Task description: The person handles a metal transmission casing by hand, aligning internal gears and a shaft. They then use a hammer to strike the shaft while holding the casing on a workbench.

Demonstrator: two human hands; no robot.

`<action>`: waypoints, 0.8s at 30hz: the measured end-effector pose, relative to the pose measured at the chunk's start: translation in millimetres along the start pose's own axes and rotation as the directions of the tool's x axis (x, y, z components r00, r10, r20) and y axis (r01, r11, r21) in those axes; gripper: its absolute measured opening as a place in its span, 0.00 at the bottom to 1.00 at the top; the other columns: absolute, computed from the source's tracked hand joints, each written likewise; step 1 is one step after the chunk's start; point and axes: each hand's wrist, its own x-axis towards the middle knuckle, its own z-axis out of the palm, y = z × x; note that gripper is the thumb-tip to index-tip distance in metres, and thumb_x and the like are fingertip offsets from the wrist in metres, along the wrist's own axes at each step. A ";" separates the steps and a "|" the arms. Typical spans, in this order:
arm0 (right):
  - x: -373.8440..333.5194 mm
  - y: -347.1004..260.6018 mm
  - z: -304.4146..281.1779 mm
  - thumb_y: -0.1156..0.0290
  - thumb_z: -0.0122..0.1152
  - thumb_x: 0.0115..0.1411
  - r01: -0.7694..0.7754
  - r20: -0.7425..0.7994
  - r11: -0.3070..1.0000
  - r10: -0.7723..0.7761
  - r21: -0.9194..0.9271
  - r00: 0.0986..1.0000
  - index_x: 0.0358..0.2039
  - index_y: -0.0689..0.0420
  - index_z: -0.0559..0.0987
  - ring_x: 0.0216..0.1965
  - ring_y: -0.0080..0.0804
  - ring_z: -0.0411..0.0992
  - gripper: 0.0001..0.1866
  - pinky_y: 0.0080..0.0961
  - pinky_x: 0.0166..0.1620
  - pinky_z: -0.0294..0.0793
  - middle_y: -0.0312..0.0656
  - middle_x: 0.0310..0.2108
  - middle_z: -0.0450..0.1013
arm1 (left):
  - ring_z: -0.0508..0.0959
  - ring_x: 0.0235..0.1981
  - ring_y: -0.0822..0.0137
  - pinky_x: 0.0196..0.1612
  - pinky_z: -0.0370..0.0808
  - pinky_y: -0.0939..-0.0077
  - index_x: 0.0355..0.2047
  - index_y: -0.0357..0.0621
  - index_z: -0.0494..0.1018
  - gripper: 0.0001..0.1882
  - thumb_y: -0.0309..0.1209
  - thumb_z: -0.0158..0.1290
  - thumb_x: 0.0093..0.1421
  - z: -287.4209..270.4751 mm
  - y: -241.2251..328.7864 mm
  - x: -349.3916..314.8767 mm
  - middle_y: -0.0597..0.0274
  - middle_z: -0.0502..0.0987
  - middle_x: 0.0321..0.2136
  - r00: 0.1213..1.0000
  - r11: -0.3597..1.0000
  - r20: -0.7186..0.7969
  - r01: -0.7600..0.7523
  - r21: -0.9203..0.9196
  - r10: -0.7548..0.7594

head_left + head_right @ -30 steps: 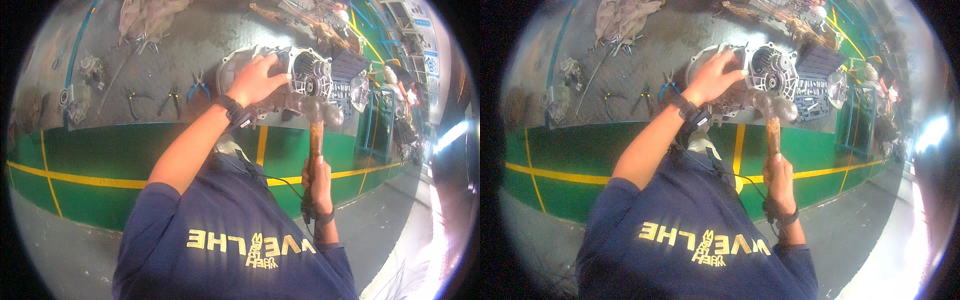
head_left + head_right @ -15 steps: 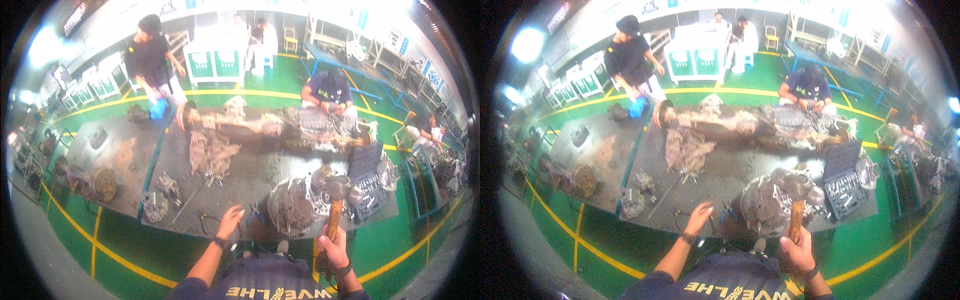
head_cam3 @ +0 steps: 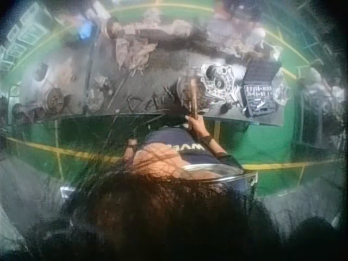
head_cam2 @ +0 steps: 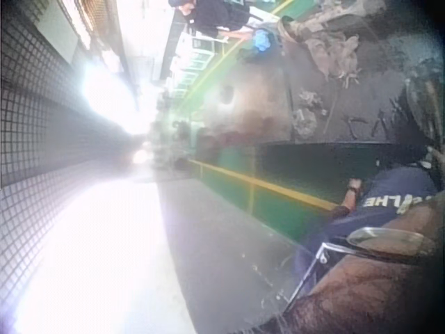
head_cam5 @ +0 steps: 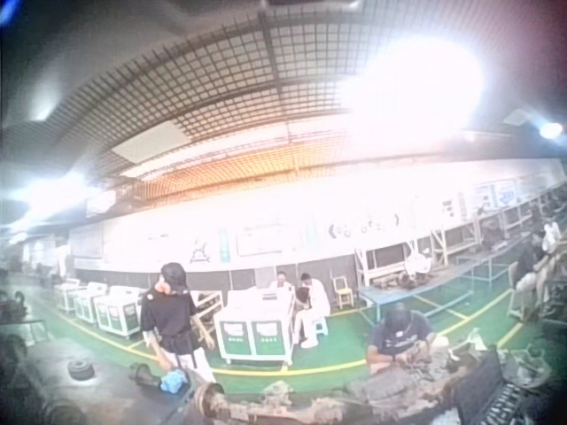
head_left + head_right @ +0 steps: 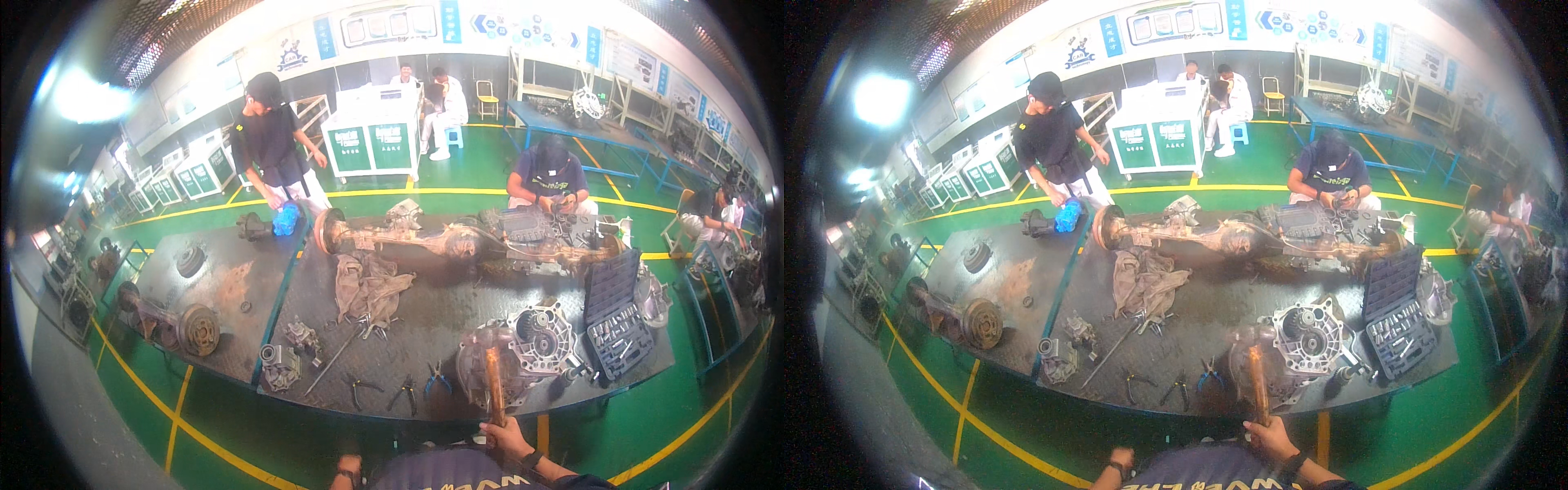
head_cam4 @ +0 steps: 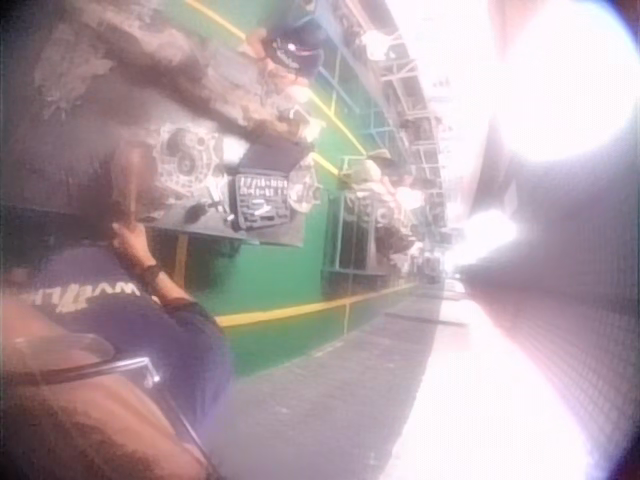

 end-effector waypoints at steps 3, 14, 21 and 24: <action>-6.5 1.4 -3.3 0.71 0.66 0.62 0.071 -0.036 0.994 -0.074 -0.078 0.997 0.25 0.60 0.75 0.15 0.25 0.67 0.11 0.25 0.21 0.67 0.35 0.16 0.68 | 0.84 0.44 0.51 0.45 0.80 0.50 0.44 0.53 0.81 0.16 0.41 0.53 0.59 45.6 30.7 -45.4 0.53 0.83 0.43 0.977 0.873 0.170 0.193 -0.448 -0.129; -21.0 -105.0 -12.7 0.76 0.64 0.59 0.504 -0.192 0.857 -0.514 -0.106 0.836 0.25 0.57 0.73 0.16 0.24 0.67 0.09 0.25 0.21 0.67 0.35 0.16 0.69 | 0.83 0.45 0.50 0.45 0.79 0.52 0.45 0.52 0.80 0.21 0.47 0.59 0.54 15.2 9.3 -52.5 0.51 0.83 0.43 0.987 0.933 0.163 0.048 -0.356 0.011; -132.7 -315.6 -64.7 0.68 0.62 0.62 0.944 -0.192 0.149 -0.977 -0.294 0.094 0.36 0.56 0.73 0.24 0.23 0.67 0.08 0.24 0.27 0.68 0.36 0.28 0.70 | 0.82 0.40 0.52 0.41 0.78 0.53 0.39 0.54 0.82 0.15 0.44 0.58 0.55 -158.1 -151.1 26.0 0.60 0.83 0.37 0.940 0.922 -0.214 -0.183 0.342 0.266; -251.8 -390.7 -86.2 0.69 0.58 0.64 0.850 0.124 -0.329 -0.944 -0.411 -0.306 0.35 0.55 0.71 0.22 0.26 0.64 0.06 0.26 0.27 0.65 0.36 0.28 0.66 | 0.81 0.49 0.50 0.53 0.76 0.53 0.46 0.46 0.82 0.21 0.45 0.53 0.60 -342.0 -127.1 64.9 0.52 0.83 0.44 0.846 0.933 -0.440 0.168 -0.319 -0.302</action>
